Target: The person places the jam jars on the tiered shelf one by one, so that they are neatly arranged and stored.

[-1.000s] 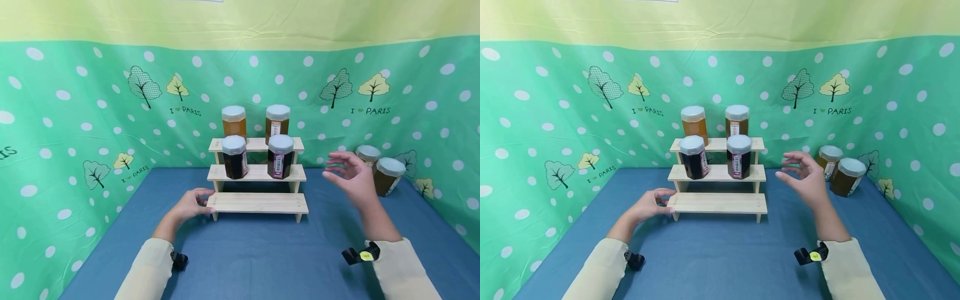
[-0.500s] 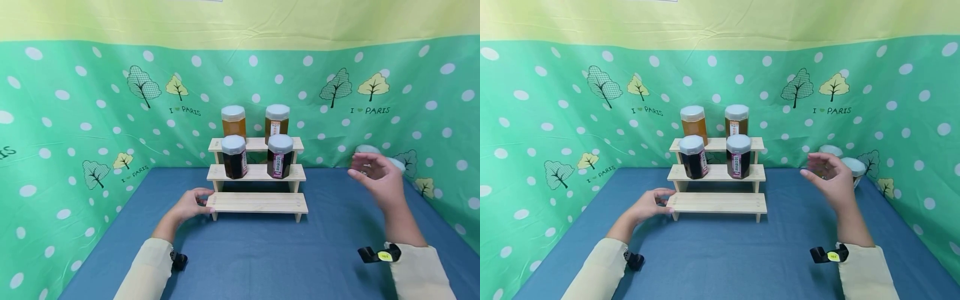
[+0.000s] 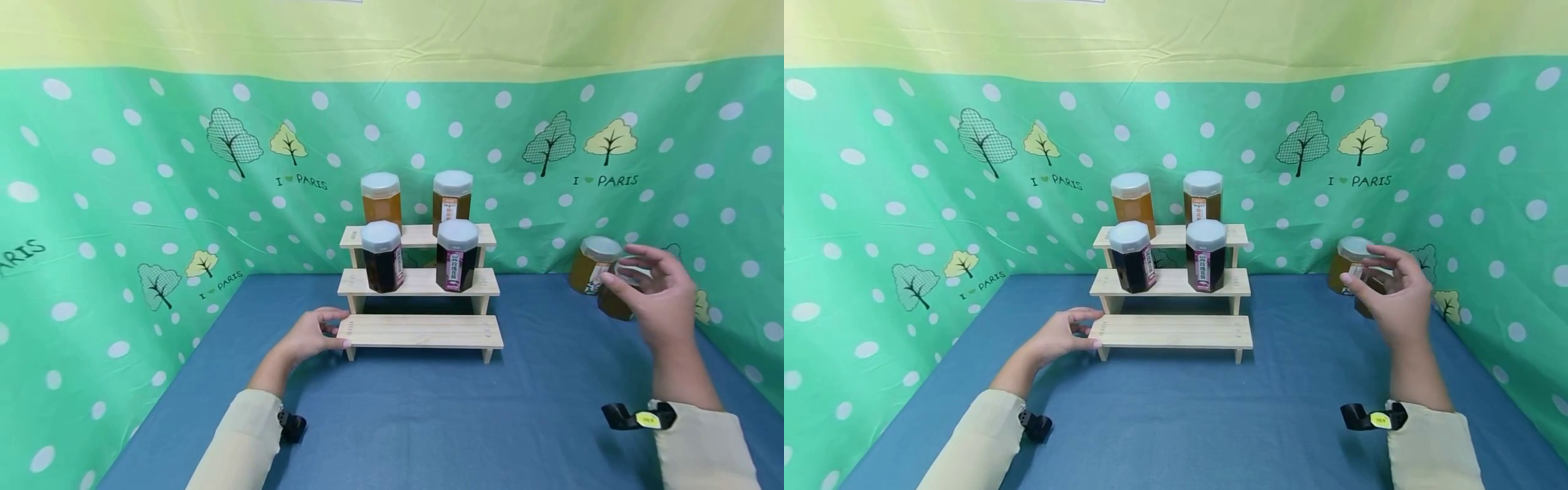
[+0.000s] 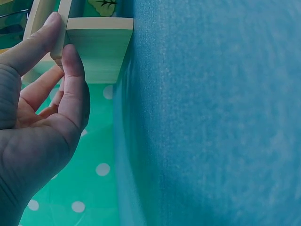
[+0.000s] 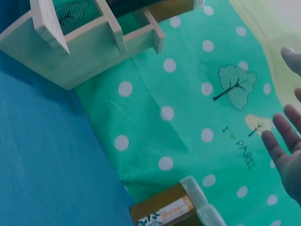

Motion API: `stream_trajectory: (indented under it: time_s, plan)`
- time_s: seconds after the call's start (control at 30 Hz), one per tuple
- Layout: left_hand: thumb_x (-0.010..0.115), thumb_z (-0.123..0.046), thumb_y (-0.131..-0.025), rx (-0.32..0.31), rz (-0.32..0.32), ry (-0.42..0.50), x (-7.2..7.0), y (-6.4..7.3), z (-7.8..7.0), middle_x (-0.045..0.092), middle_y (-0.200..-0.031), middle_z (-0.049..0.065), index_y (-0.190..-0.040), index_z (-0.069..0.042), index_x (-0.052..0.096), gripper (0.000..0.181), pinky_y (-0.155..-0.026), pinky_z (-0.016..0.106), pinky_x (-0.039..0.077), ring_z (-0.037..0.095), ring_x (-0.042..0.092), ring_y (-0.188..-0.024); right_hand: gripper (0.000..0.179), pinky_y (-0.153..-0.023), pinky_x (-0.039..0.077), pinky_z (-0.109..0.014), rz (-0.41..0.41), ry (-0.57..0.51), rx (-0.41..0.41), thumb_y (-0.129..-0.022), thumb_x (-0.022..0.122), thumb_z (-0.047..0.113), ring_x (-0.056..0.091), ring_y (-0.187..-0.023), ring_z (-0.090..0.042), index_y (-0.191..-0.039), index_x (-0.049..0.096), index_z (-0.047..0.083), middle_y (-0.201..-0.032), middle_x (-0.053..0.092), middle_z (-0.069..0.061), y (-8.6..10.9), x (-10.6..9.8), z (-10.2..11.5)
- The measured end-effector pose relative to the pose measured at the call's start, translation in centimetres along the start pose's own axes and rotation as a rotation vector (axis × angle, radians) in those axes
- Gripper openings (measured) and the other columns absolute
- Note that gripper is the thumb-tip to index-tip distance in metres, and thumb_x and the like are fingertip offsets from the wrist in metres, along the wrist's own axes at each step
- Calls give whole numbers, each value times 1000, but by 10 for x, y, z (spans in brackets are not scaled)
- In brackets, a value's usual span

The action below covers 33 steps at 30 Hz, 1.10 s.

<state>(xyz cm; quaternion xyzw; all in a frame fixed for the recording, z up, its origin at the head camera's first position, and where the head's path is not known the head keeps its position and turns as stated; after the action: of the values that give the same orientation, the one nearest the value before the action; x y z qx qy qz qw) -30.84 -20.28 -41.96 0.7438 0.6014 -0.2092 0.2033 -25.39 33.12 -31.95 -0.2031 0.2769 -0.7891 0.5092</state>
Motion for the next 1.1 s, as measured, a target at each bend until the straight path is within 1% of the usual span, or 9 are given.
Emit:
stream_trajectory:
  time_s: [0.17, 0.27, 0.43, 0.57, 0.63, 0.77, 0.87, 1.0, 1.1]
  plan:
    - [85, -10, -76, 8, 2, -2, 1, -1, -1, 50, -138, 16, -131, -4, 62, 59, -78, 36, 51, 25, 56, -96, 51, -82, 48, -16, -116, -53, 15, -74, 72, -19, 59, -98, -17, -122, 63, -2, -114, 59, -9, -3, -12, -6]
    - [85, -10, -76, 9, 2, 3, 1, -1, 0, 50, -138, 17, -131, -4, 62, 60, -77, 36, 52, 25, 56, -96, 50, -82, 48, -15, -161, -68, 32, -73, 74, -17, 59, -99, -16, -120, 64, -1, -115, 60, -11, -4, -20, -11]
    - [85, -9, -75, 3, -5, 9, 1, -2, 0, 51, -138, 15, -130, -4, 63, 59, -76, 34, 51, 24, 56, -95, 52, -81, 48, -15, -180, -73, 51, -73, 75, -17, 59, -101, -16, -121, 63, -2, -117, 61, -12, -5, -28, -19]
    - [85, -9, -75, 0, -8, 5, 1, -2, 0, 51, -138, 15, -130, -5, 63, 59, -77, 35, 51, 24, 56, -95, 57, -81, 47, -14, -189, -62, 74, -72, 75, -17, 58, -102, -16, -125, 61, 0, -117, 59, -8, -6, -33, -28]
    - [85, -9, -75, 1, -7, 3, 1, -1, 0, 51, -138, 15, -130, -5, 63, 59, -77, 35, 51, 24, 56, -95, 61, -82, 47, -13, -196, -26, 102, -73, 75, -16, 58, -103, -15, -128, 59, 3, -119, 58, -5, -7, -36, -32]
    - [85, -8, -76, 0, -7, 6, 1, 0, -1, 51, -138, 16, -130, -4, 63, 59, -76, 34, 51, 25, 56, -95, 67, -83, 46, -12, -194, 80, 202, -75, 77, -11, 54, -109, -12, -134, 56, 11, -126, 54, 0, -8, -43, -43]
    - [84, -9, -76, -3, -6, 8, 1, 0, 0, 51, -138, 16, -130, -4, 63, 59, -76, 33, 50, 26, 55, -95, 70, -85, 45, -10, -170, 199, 298, -79, 77, -3, 50, -117, -11, -140, 50, 18, -134, 49, 3, -8, -48, -53]
    - [84, -9, -76, -8, -6, 5, 1, -1, 0, 50, -138, 15, -130, -5, 63, 58, -76, 33, 50, 26, 56, -95, 76, -88, 41, -6, -123, 321, 409, -84, 76, 9, 42, -130, -10, -149, 38, 24, -149, 39, 0, -7, -55, -66]
    - [85, -9, -76, -16, -10, 7, 1, -1, 0, 51, -138, 14, -130, -6, 64, 58, -77, 33, 50, 26, 56, -96, 80, -89, 37, -4, -87, 354, 458, -87, 75, 15, 35, -136, -10, -153, 31, 26, -156, 30, 1, -7, -59, -75]
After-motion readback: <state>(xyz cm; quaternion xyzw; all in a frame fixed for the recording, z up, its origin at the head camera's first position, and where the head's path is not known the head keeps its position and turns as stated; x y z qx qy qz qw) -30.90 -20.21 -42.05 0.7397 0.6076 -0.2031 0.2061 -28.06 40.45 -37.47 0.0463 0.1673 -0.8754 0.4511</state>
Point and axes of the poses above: each hand's wrist, its own y-axis away from the middle knuckle, its own x-axis out of the palm, z = x × y, the point moved 4 cm from there along -y, towards the middle knuckle
